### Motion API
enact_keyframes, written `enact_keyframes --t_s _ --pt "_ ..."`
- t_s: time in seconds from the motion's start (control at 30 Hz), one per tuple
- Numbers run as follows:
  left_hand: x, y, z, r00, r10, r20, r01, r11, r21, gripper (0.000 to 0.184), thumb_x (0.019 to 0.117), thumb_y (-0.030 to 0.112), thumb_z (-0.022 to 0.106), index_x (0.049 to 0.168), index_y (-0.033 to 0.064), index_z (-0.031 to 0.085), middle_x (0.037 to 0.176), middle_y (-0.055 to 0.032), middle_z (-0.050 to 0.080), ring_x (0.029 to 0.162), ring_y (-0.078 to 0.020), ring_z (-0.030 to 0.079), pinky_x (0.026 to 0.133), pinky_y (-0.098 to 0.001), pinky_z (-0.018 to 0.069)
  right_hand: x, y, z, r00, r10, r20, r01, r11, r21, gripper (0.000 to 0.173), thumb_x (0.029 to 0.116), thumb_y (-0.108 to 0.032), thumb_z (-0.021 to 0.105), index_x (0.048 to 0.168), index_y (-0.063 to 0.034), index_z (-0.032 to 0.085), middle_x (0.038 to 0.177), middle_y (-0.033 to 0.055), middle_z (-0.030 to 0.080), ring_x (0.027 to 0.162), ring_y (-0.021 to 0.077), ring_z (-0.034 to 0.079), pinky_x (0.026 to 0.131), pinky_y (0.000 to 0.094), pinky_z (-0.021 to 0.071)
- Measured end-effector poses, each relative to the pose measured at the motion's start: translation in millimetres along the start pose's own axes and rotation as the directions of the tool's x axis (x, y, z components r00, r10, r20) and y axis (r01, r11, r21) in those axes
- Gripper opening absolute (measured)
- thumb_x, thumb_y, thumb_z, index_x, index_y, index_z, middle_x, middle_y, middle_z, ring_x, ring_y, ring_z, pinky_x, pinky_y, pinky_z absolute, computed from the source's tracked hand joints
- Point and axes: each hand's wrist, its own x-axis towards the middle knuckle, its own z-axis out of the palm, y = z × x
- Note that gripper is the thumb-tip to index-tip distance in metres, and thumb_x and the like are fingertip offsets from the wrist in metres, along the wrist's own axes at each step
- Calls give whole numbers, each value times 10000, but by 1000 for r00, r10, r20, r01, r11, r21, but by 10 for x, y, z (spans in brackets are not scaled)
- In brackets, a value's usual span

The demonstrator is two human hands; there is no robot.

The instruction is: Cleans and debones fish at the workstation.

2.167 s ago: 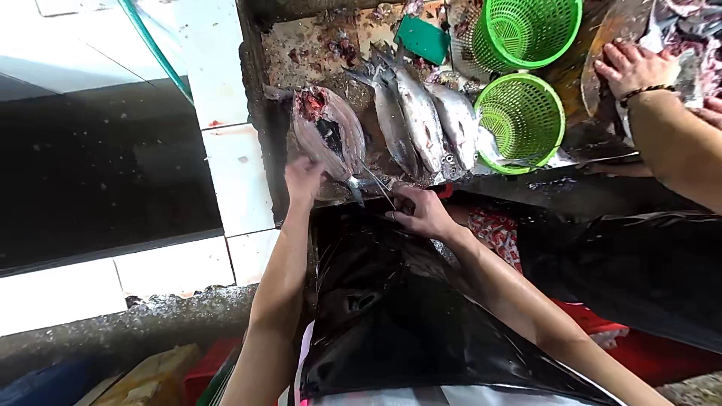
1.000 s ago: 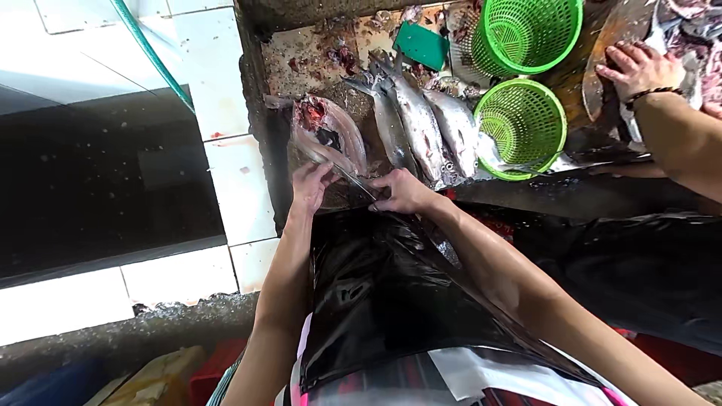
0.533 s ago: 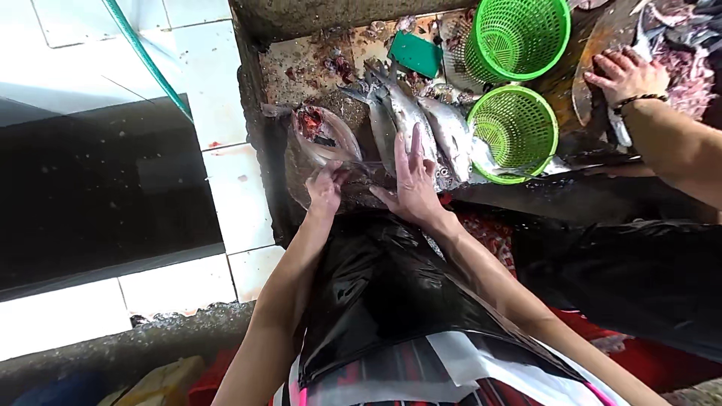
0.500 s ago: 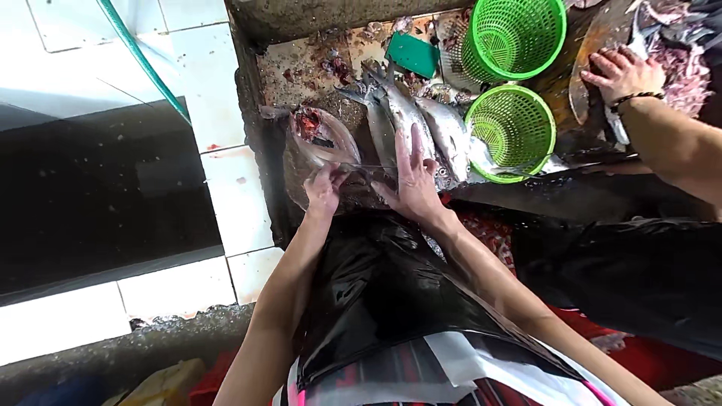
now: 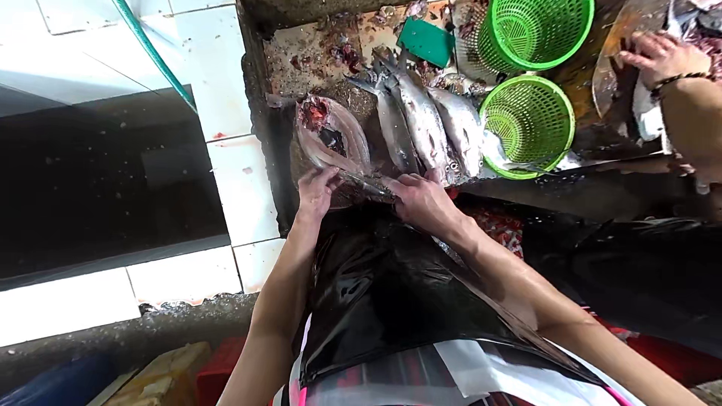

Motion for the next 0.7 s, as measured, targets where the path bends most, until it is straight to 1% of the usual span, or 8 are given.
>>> enact_keyframes --t_s 0.07,0.13,0.23,0.33,0.4,0.47,0.57,0.7 --pt "18 4 -37 1000 3 1 -3 1000 -2 261 875 -74 697 1115 -28 605 979 -146 709 829 -254 712 791 -438 620 -14 70 48 994 -17 112 5 995 104 510 833 -159 756 1337 -185 683 1100 94 737 974 313 702 906 623 501" --pt "46 13 -73 1000 4 -12 -4 1000 -16 259 870 -81 699 1107 -29 609 975 -151 709 818 -253 711 782 -432 622 -42 149 64 987 -53 150 18 974 225 463 838 -128 760 1298 -140 706 1060 102 744 948 307 713 876 596 553" --pt "65 47 -106 999 -19 -29 18 999 -35 268 887 -67 690 1138 -36 601 983 -160 709 818 -263 716 788 -440 625 -122 238 59 985 -69 158 12 940 340 481 859 -85 721 1338 -113 685 1076 87 749 938 243 723 864 510 591" --pt "61 60 -107 1000 -10 0 10 999 -49 209 922 -12 672 1121 -33 610 948 -153 714 794 -265 719 780 -452 628 -210 276 66 994 -46 101 -9 875 484 530 820 -244 747 1339 -151 691 1017 13 718 799 118 652 732 377 578" --pt "54 65 -105 1000 12 22 -11 999 -34 176 934 -2 660 1101 -35 617 928 -154 720 778 -269 724 770 -457 632 -197 256 84 998 -27 60 -8 854 520 560 797 -325 756 1329 -157 701 973 -4 706 755 101 612 683 363 547" --pt "49 71 -84 999 28 28 -28 1000 -10 155 928 -16 659 1078 -35 624 917 -155 723 766 -273 727 752 -463 636 -133 259 120 998 -29 47 1 862 507 559 797 -351 760 1320 -158 708 963 -13 716 750 99 620 682 370 553" --pt "51 77 -82 997 57 56 -59 998 22 123 929 -18 664 1047 -29 631 912 -150 724 767 -270 729 748 -467 638 25 260 193 997 -37 71 -4 860 510 516 792 -342 775 1270 -151 734 966 -6 736 782 115 660 727 416 572" --pt "74 78 -106 993 84 89 -91 993 75 153 943 22 673 1077 -33 624 945 -153 722 785 -273 729 760 -477 636 201 256 258 991 -92 96 21 819 574 475 813 -305 785 1256 -139 740 933 -6 740 782 114 671 754 413 582"
